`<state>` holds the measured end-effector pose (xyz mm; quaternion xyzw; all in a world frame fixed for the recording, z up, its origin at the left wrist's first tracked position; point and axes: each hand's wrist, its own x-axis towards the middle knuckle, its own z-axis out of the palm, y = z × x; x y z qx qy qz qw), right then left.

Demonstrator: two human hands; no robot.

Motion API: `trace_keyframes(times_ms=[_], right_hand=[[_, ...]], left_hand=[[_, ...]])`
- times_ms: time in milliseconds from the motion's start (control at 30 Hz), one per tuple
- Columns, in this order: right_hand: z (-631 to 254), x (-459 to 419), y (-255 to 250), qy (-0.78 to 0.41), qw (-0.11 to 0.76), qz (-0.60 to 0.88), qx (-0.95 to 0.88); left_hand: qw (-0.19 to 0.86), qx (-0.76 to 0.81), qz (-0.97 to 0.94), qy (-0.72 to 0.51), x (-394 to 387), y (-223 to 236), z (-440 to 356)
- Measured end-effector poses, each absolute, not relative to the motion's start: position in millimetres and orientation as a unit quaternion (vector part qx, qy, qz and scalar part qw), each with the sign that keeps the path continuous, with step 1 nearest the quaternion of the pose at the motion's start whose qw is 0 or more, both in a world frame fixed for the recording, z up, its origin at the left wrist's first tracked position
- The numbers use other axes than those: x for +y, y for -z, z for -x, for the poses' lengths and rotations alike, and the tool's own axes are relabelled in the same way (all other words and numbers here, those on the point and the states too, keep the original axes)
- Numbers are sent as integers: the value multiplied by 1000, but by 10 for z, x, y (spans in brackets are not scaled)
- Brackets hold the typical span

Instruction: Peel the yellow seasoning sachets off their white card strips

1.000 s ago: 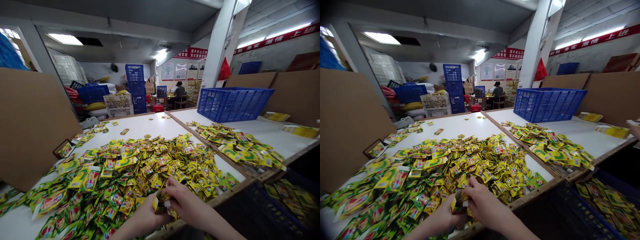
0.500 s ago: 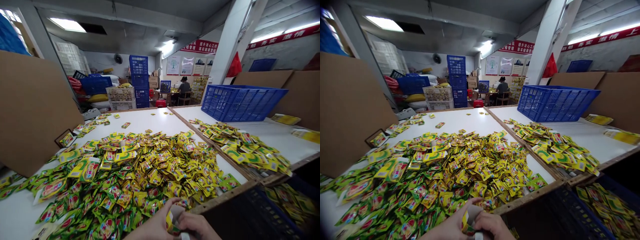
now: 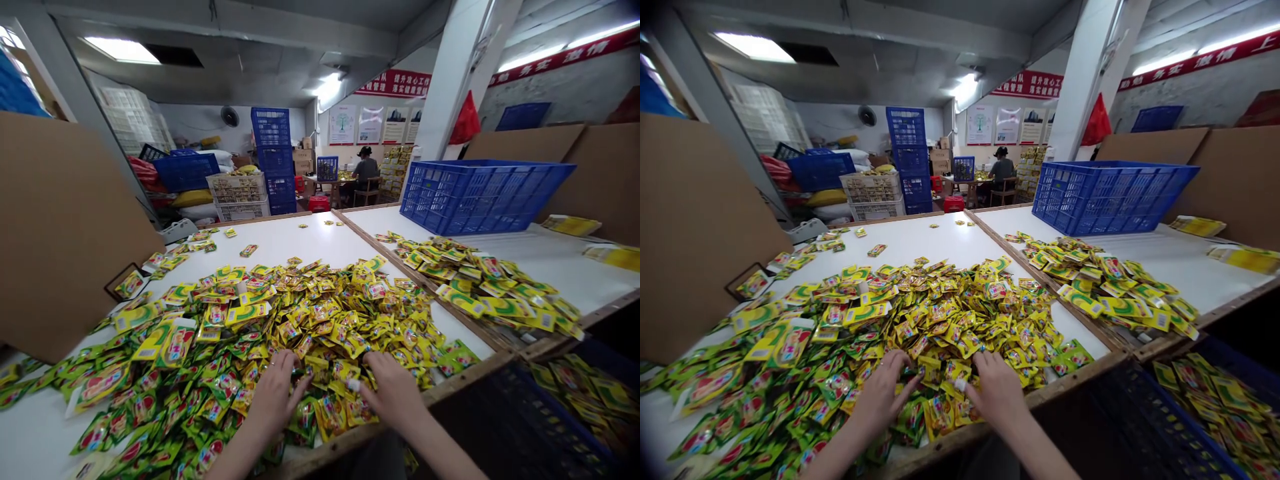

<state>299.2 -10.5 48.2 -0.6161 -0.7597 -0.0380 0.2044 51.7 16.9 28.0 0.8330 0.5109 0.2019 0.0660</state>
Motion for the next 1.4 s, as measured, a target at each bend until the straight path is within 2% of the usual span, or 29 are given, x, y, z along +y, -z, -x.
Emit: trace_keyframes(times_ms=[67, 233, 433, 567, 667, 867, 1067, 1400], right_hand=[[-2708, -182, -303, 45, 192, 639, -744], [-2691, -212, -137, -80, 318, 639, -696], [-2900, -213, -129, -159, 393, 635, -646], [-2938, -242, -176, -327, 504, 584, -546], [-2893, -261, -206, -432, 545, 529, -487], [-2667, -279, -211, -498, 527, 497, -477], [-2514, -378, -223, -535, 510, 474, -478], [-2510, -391, -220, -374, 404, 491, -676]], left_hand=[[42, 514, -831, -209, 219, -293, -535], [41, 455, -873, -174, 373, -279, -630], [57, 443, -873, -193, 499, -390, -721], [83, 458, -860, -209, 389, -493, -533], [125, 447, -869, -175, 170, -426, -381], [193, 411, -887, -84, -63, -227, -291], [330, 379, -845, -183, 58, -258, -151], [307, 487, -769, -277, 215, -156, -301]])
